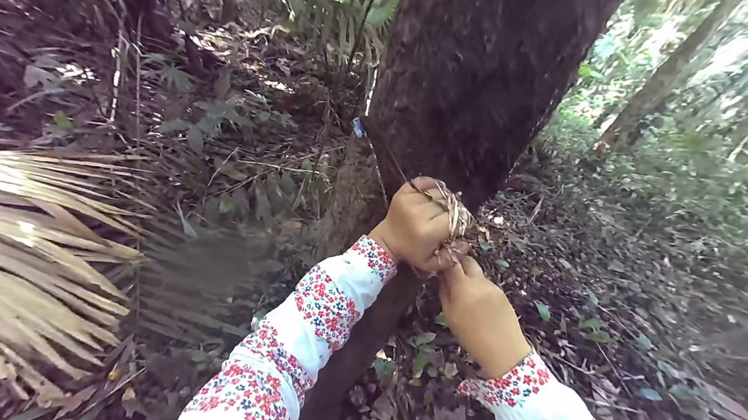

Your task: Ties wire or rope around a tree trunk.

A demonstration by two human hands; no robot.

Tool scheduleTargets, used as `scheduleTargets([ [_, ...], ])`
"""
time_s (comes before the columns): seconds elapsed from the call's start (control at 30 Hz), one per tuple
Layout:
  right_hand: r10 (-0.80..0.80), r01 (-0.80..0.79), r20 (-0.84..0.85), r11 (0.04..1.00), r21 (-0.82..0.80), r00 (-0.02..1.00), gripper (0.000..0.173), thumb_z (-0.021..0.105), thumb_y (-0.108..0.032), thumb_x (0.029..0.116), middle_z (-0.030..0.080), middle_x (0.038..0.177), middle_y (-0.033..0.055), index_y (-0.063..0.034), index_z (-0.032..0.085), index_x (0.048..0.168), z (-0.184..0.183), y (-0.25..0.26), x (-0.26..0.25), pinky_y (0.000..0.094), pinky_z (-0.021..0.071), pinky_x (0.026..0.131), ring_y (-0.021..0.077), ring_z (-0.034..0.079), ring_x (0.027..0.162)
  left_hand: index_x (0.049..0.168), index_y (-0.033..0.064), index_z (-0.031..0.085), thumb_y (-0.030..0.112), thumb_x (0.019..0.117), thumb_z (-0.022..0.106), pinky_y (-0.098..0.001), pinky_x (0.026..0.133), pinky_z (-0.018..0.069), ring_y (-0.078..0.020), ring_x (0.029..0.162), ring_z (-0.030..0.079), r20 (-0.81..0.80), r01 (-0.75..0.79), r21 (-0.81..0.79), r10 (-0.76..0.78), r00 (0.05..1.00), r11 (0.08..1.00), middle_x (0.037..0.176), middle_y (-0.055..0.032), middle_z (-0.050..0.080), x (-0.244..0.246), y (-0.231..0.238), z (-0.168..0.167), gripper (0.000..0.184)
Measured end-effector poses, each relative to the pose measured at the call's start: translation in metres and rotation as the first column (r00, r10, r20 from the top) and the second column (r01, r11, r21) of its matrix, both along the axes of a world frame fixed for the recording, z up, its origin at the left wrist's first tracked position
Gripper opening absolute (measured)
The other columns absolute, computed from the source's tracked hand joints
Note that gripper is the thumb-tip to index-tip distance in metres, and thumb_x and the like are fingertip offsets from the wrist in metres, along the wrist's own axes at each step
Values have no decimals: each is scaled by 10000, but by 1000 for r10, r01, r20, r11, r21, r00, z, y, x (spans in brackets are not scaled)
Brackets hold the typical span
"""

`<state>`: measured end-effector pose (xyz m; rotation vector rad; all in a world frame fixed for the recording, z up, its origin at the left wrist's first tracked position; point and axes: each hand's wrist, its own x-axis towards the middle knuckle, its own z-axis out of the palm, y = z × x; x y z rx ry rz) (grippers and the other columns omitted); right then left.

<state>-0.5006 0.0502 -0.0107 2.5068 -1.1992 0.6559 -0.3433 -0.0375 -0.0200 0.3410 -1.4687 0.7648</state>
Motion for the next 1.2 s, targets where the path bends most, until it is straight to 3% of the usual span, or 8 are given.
scheduleTargets([
  [0.1,5,-4,-16,999,40,1000,260,540,-50,994,673,1019,309,34,670,1203,0,-1,-4,532,580,566,442,712,702,675,108,642,487,1045,314,-346,954,468,-153,652,630,-21,-6,9,6,1000,1000,564,-35,610,-5,1,-5,623],
  [0.27,-41,64,-80,947,315,996,365,503,-55,1033,643,1132,314,27,566,1383,17,31,2,510,597,678,432,719,818,674,94,655,521,1047,269,-352,903,490,-157,604,625,10,17,114,-18,1000,993,560,-50,620,-5,25,-2,686],
  [0.47,30,9,-79,892,452,996,389,468,-78,1052,643,1152,296,35,509,1422,37,46,-5,505,588,768,425,709,926,677,85,651,509,1039,269,-367,870,491,-153,573,605,57,20,229,-33,998,973,558,-50,610,-6,45,8,676],
  [0.6,81,-85,28,910,405,996,339,503,-53,1018,668,1081,294,50,568,1334,27,47,-9,511,600,709,421,723,848,673,84,665,507,1033,281,-367,843,500,-146,558,606,127,19,301,-60,990,953,554,-47,612,-6,51,12,675],
  [0.83,123,-145,89,940,310,988,276,604,-4,925,687,998,272,58,645,1190,0,51,-49,493,609,602,389,732,736,736,97,660,527,1062,227,-337,883,499,-164,598,621,77,5,311,-30,997,950,573,-57,614,-45,63,-6,692],
  [1.0,161,-197,141,935,297,977,262,550,-33,980,678,1057,285,66,645,1204,-25,21,-44,478,613,659,391,734,790,709,95,691,456,1031,311,-358,915,485,-154,620,648,153,-96,292,53,987,951,597,-55,662,-37,45,-17,614],
  [1.13,192,-239,176,921,306,966,243,554,-38,979,679,1029,274,61,657,1176,-41,19,-57,474,616,643,380,735,773,758,101,669,484,1062,255,-333,943,483,-162,642,647,178,-157,303,106,978,940,601,-56,644,-50,51,-28,640],
  [1.2,202,-252,171,900,355,964,273,521,-63,1015,670,1094,284,66,629,1230,-35,7,-56,490,613,698,393,733,834,752,94,703,472,1052,292,-350,954,488,-162,652,668,211,-194,317,130,969,928,615,-58,670,-46,44,-26,634],
])
